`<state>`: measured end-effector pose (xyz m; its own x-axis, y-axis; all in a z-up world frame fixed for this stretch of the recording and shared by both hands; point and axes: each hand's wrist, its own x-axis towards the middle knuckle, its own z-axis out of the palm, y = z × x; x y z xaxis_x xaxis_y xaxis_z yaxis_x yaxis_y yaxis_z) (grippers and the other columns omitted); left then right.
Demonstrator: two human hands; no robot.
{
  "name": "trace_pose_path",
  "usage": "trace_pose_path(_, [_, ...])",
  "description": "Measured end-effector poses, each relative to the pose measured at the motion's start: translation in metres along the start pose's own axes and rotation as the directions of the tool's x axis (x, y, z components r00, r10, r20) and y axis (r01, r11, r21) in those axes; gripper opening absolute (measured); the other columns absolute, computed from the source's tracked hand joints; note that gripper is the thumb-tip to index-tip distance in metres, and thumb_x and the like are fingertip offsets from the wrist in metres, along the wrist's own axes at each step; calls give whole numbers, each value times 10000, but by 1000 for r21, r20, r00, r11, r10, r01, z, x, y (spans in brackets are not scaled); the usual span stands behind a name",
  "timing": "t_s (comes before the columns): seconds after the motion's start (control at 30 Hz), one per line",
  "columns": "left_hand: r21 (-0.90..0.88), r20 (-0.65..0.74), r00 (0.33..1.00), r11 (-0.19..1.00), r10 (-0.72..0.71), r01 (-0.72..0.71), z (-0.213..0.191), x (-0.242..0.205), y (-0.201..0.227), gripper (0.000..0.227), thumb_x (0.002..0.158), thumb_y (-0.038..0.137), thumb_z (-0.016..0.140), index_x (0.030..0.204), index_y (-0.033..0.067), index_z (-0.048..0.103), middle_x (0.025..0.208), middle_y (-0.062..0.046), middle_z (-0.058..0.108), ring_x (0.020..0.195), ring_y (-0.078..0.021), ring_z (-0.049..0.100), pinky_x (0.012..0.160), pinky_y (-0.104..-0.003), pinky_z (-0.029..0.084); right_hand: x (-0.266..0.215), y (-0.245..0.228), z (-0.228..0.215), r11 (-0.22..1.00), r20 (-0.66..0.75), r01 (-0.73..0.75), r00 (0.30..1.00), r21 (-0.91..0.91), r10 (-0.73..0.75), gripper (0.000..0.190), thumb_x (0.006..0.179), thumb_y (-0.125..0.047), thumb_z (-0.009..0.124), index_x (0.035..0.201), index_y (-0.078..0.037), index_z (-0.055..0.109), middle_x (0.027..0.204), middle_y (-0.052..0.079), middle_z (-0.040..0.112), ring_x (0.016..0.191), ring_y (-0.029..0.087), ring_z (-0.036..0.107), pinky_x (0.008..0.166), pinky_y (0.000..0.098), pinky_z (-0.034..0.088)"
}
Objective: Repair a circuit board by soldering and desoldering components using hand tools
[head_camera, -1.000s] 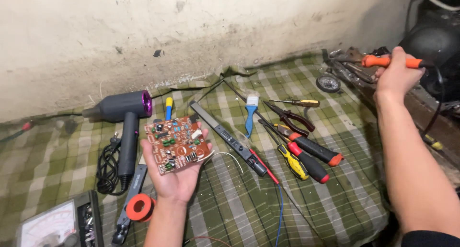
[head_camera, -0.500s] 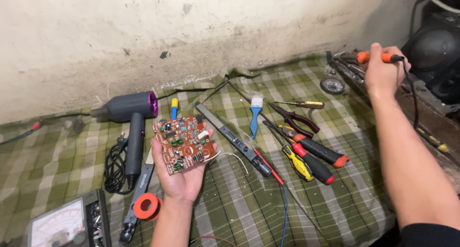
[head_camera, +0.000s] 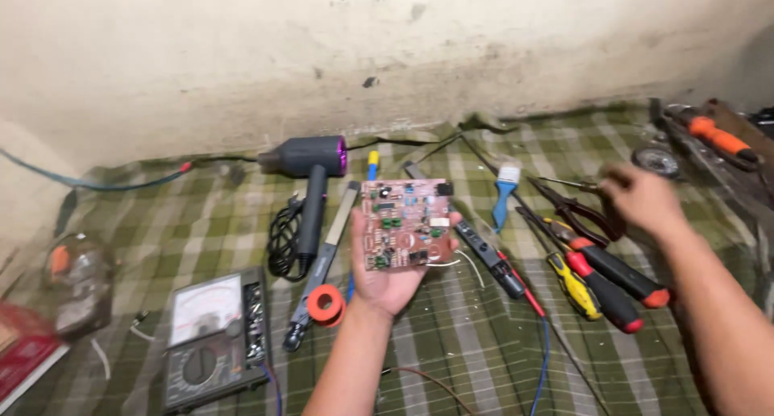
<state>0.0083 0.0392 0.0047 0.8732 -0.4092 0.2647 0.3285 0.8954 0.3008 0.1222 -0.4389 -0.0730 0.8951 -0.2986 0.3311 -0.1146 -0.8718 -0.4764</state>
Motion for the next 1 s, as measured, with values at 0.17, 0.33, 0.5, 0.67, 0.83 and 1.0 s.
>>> trace_pose_path(0.17, [-48, 36, 999, 998, -38, 40, -1, -1, 2, 945, 854, 664, 635, 1482, -25, 482, 1420, -342, 544, 1258, -541, 553, 959, -610, 512, -20, -52, -12, 884, 214, 83, 977, -460, 19, 373, 935, -440, 674, 1230, -217, 724, 1303, 146, 702, 1176, 393, 674, 891, 522, 568])
trace_pose_path(0.33, [3, 40, 998, 999, -51, 51, 4, -1, 0, 948, 895, 675, 563, 1517, -33, 455, 1482, -263, 533, 1254, -518, 567, 937, -602, 529, -81, -146, -51, 942, -97, 293, 955, 162, -280, 335, 1008, -157, 691, 1287, 24, 655, 1205, 200, 699, 1045, 316, 660, 912, 447, 536])
trace_pose_path(0.5, [76, -49, 998, 996, -47, 51, 7, 4, -5, 897, 884, 720, 572, 1478, 51, 502, 1404, -245, 595, 1214, -459, 612, 938, -601, 557, -147, -242, -53, 711, -227, 585, 809, 391, -542, 281, 910, -138, 749, 1182, -70, 742, 1041, 129, 737, 936, 282, 702, 856, 389, 561])
trace_pose_path(0.67, [129, -157, 987, 992, 37, -16, -11, 9, -17, 810, 900, 638, 610, 1521, 143, 449, 1484, -203, 538, 1290, -409, 550, 1055, -587, 496, -177, -256, -39, 624, -306, 677, 734, 389, -606, 285, 856, -140, 799, 1140, -122, 799, 875, 93, 737, 730, 304, 709, 673, 394, 576])
trace_pose_path(0.83, [276, -50, 990, 954, 135, -116, -18, 11, -23, 650, 870, 336, 671, 1456, 137, 471, 1415, -234, 570, 1333, -358, 554, 1062, -501, 515, -195, -249, -8, 537, 66, 131, 941, 834, -332, 223, 970, -96, 625, 1141, -26, 749, 643, 92, 703, 531, 159, 662, 566, 341, 597])
trace_pose_path(1.0, [472, -37, 973, 862, 226, -183, -5, 4, -24, 1074, 722, 170, 772, 1625, 205, 191, 1553, -235, 373, 1399, -393, 391, 1117, -539, 431, -203, -250, 19, 365, 340, -249, 916, 897, -211, 194, 1023, -181, 587, 1086, 0, 560, 661, 93, 637, 286, 95, 444, 267, 229, 359])
